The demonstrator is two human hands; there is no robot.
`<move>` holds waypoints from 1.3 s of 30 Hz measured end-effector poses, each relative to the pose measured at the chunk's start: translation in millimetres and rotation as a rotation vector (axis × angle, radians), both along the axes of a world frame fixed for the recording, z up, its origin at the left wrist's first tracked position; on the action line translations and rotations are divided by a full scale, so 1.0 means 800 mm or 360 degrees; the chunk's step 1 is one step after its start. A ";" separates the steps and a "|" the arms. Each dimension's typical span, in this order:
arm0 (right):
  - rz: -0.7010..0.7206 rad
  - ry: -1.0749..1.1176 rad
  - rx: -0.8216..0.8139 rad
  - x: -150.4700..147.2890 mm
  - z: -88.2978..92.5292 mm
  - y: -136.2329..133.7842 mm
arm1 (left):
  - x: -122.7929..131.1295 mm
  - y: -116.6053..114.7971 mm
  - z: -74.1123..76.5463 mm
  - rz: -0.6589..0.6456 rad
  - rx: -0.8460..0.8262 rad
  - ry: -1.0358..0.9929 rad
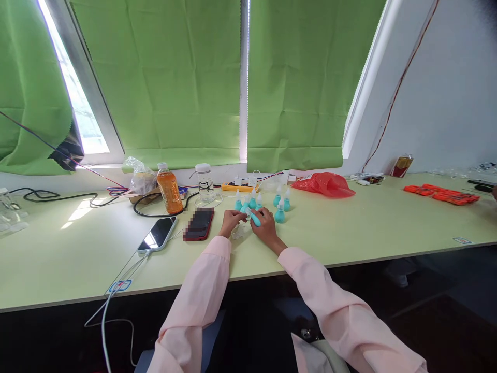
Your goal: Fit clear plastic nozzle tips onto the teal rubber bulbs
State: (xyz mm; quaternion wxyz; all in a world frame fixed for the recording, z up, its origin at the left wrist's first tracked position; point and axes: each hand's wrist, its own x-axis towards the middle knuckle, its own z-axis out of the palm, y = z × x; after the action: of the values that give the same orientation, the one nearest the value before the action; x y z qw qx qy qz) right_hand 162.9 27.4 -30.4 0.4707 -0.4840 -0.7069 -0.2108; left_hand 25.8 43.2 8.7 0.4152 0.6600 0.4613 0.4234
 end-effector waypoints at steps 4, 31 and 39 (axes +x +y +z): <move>-0.0001 -0.0022 -0.0001 0.000 0.000 0.000 | 0.001 0.001 -0.003 0.0033 0.0033 -0.0001; -0.0139 -0.0212 -0.0070 -0.005 0.006 -0.011 | 0.011 0.004 -0.010 0.0417 0.0381 0.0566; -0.0159 -0.0235 -0.0075 -0.006 0.006 -0.012 | 0.014 0.001 -0.011 0.0497 0.0472 0.0725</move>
State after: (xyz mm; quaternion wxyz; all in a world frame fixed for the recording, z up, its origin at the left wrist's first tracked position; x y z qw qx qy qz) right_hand 158.3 17.5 -25.6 0.3946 -0.5129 -0.7194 -0.2524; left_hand 37.0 44.1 0.1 0.1303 0.7125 0.5713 0.3860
